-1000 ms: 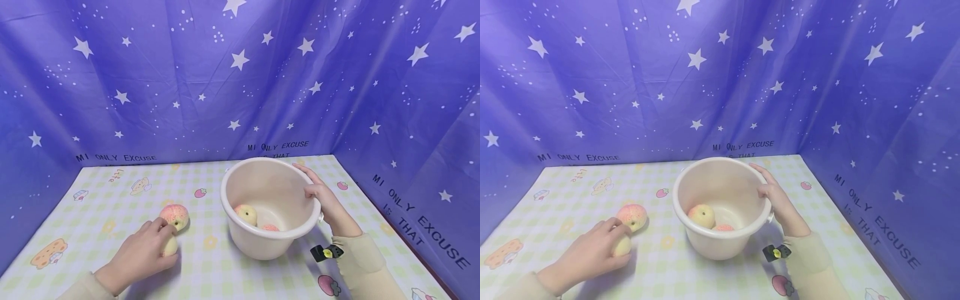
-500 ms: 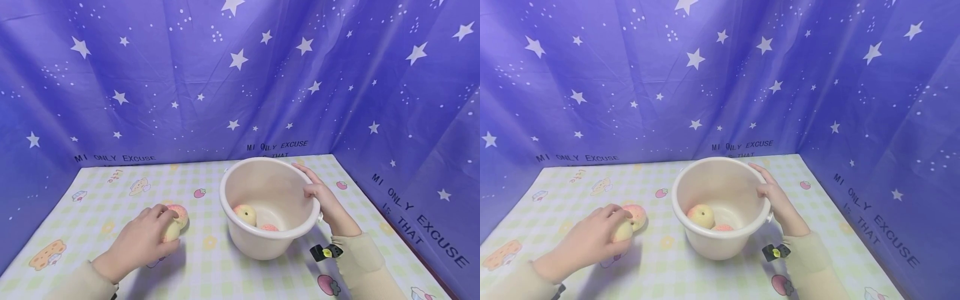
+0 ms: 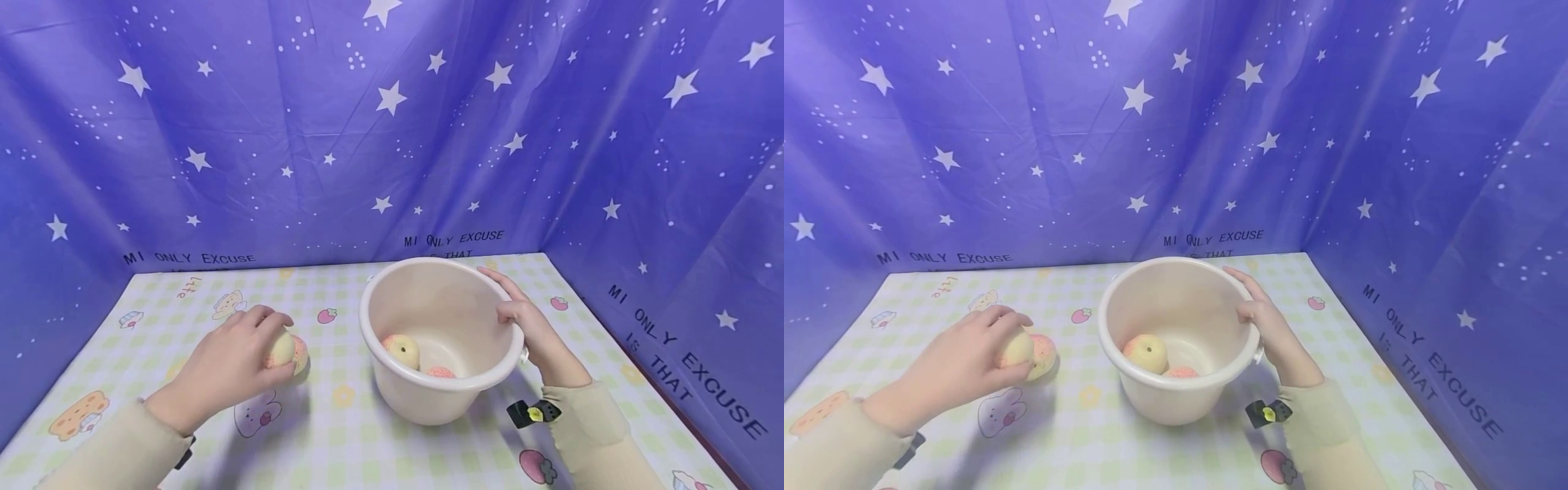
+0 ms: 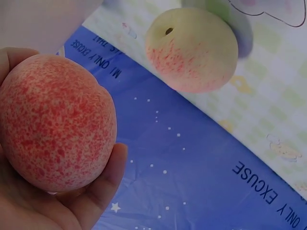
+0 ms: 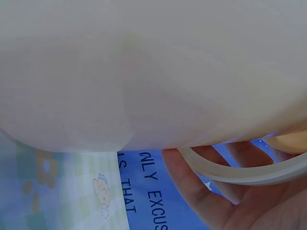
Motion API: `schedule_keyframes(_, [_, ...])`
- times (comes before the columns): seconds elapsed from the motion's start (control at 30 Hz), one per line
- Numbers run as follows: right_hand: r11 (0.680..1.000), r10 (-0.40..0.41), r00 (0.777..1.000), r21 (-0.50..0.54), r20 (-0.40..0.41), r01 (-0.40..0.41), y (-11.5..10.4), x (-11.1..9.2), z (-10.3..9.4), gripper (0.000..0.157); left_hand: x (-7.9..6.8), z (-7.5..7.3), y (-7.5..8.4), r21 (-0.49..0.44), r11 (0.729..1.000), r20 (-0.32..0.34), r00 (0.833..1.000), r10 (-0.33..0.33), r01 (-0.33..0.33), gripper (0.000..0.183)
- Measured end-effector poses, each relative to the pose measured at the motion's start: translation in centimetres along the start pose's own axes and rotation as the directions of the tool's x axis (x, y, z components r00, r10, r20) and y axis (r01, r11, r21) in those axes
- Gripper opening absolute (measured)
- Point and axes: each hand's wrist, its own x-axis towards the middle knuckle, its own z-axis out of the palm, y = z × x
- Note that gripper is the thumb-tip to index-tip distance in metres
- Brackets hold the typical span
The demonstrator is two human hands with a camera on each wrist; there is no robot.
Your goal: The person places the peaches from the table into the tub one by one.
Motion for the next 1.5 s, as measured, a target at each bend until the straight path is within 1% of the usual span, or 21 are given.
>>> schedule_keyframes(0.17, [1.0,-0.001,1.0,-0.004,0.001,0.001,-0.1,0.0,0.0,0.09,0.3,-0.2,0.1,0.002,1.0,-0.01,1.0,-0.002,0.002,0.048])
schedule_keyframes(0.3, [1.0,0.002,1.0,-0.011,0.001,-0.002,-0.1,0.0,0.0,0.09,0.5,-0.3,0.2,-0.016,1.0,-0.015,1.0,-0.015,0.015,0.055])
schedule_keyframes(0.57, [1.0,0.002,1.0,-0.009,0.001,-0.002,0.0,-0.1,0.0,0.09,0.9,-0.6,0.6,-0.034,0.999,-0.013,0.999,-0.03,0.03,0.046])
schedule_keyframes(0.73, [1.0,0.0,1.0,-0.004,0.0,0.0,0.0,-0.1,0.0,0.091,1.1,-0.9,0.8,-0.026,1.0,-0.036,0.999,-0.002,0.001,0.046])
schedule_keyframes(0.9, [1.0,-0.002,1.0,-0.007,0.001,0.002,-0.1,-0.1,0.0,0.091,1.4,-1.0,0.9,-0.016,0.999,-0.094,0.995,0.041,-0.042,0.045])
schedule_keyframes(0.97, [1.0,-0.004,1.0,-0.006,0.002,0.004,-0.1,0.0,0.0,0.091,1.5,-1.1,0.9,-0.018,0.999,-0.106,0.993,0.043,-0.045,0.044])
schedule_keyframes(1.2, [1.0,-0.008,1.0,0.001,0.002,0.008,0.1,0.0,0.0,0.09,2.1,-1.2,1.2,-0.034,0.999,-0.108,0.993,0.036,-0.04,0.044])
schedule_keyframes(1.5, [1.0,-0.014,1.0,-0.002,0.005,0.014,0.1,0.0,0.0,0.091,2.7,-1.4,1.5,-0.04,0.996,-0.148,0.987,0.069,-0.075,0.043])
